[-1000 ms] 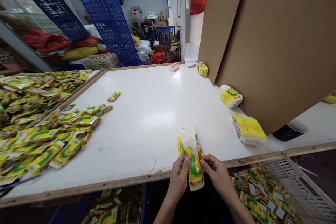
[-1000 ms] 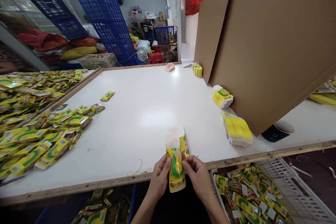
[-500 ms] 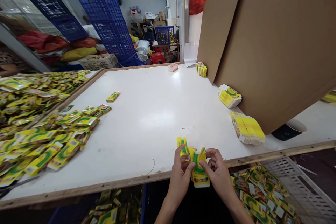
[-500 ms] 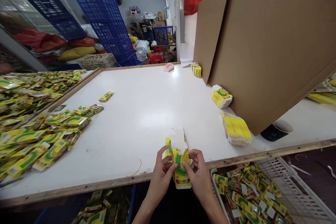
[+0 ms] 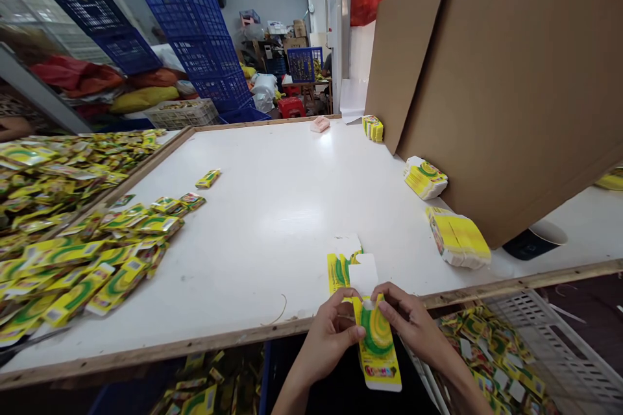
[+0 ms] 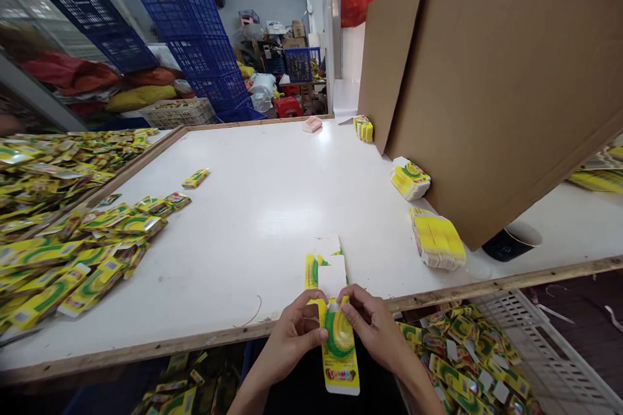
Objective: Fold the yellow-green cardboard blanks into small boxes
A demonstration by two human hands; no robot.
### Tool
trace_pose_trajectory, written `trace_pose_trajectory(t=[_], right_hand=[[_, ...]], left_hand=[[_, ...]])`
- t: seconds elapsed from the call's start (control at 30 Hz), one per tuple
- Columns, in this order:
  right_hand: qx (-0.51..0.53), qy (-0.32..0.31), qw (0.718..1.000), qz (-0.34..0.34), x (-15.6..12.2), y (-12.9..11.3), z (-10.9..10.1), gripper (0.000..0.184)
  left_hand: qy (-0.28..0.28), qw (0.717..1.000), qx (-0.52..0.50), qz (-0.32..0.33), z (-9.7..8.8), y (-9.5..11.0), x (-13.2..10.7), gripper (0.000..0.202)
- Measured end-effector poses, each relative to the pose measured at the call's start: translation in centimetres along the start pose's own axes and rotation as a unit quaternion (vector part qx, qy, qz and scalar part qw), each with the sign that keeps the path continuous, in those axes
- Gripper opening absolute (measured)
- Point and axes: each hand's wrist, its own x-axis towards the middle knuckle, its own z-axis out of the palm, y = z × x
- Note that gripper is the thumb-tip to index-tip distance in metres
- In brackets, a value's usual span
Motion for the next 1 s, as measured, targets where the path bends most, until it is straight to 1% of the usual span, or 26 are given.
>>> trace_pose_trajectory(t=[0.07, 0.17, 0.2, 0.27, 0.33, 0.37, 0.4, 0.43, 0.5, 0.57, 0.6, 0.67, 0.73, 0.77, 0.93, 1.0], right_hand=[[-0.03, 0.01, 0.999, -0.009, 0.1, -0.1, 0.0, 0.032], [-0.043, 0.053, 0.997, -0.021, 0.1, 0.3, 0.2, 0.037], [-0.034, 0.073, 0.996, -0.024, 0.2, 0.5, 0.4, 0.036], [0.009, 0.105, 0.994, -0.024, 0.2, 1.0, 0.7, 0.031], [0.06, 0.116, 0.991, -0.012, 0.3, 1.3, 0.8, 0.045], [0.07, 0.114, 0.991, -0.008, 0.3, 1.4, 0.8, 0.051], [0.064, 0.109, 0.992, -0.012, 0.4, 1.4, 0.7, 0.051], [0.045, 0.107, 0.993, -0.025, 0.4, 1.4, 0.6, 0.046], [0.0, 0.118, 0.991, -0.068, 0.3, 1.1, 0.2, 0.037], [-0.023, 0.121, 0.988, -0.089, 0.2, 0.7, -0.2, 0.041], [-0.023, 0.114, 0.99, -0.078, 0.1, 0.5, -0.4, 0.043], [-0.021, 0.079, 0.996, -0.025, 0.0, 0.2, -0.4, 0.039], [-0.022, 0.048, 0.998, 0.021, 0.0, 0.3, -0.2, 0.036], [-0.025, 0.043, 0.998, 0.032, 0.1, 0.5, 0.0, 0.036], [-0.067, 0.088, 0.993, 0.042, 0.5, 1.2, 1.0, 0.03], [-0.079, 0.084, 0.992, 0.041, 0.5, 1.0, 1.0, 0.033]], left_hand=[[-0.005, 1.0, 0.003, -0.007, 0.0, -0.3, -0.1, 0.04], [-0.012, 1.0, 0.019, -0.001, 0.1, -0.6, -0.1, 0.035], [-0.007, 1.0, 0.02, 0.006, 0.2, -0.6, -0.1, 0.038], [0.005, 1.0, 0.019, 0.02, 0.4, -0.5, 0.0, 0.056], [0.006, 0.999, 0.02, 0.024, 0.6, -0.3, 0.0, 0.076], [0.003, 0.999, 0.023, 0.024, 0.6, -0.2, 0.1, 0.078], [0.0, 0.999, 0.03, 0.025, 0.6, -0.2, 0.1, 0.074], [0.001, 0.999, 0.038, 0.028, 0.6, -0.1, 0.1, 0.064], [0.017, 0.997, 0.059, 0.039, 0.6, -0.1, 0.1, 0.046], [0.047, 0.994, 0.092, 0.044, 0.5, -0.1, 0.1, 0.039], [0.062, 0.991, 0.109, 0.043, 0.5, -0.2, 0.1, 0.039], [0.084, 0.986, 0.139, 0.046, 0.5, -0.4, 0.2, 0.04], [0.091, 0.982, 0.16, 0.051, 0.6, -0.6, 0.2, 0.042], [0.089, 0.98, 0.167, 0.052, 0.7, -0.7, 0.2, 0.043], [0.074, 0.976, 0.198, 0.045, 0.8, -0.9, 0.3, 0.049], [0.073, 0.975, 0.204, 0.045, 0.7, -0.9, 0.3, 0.05]])
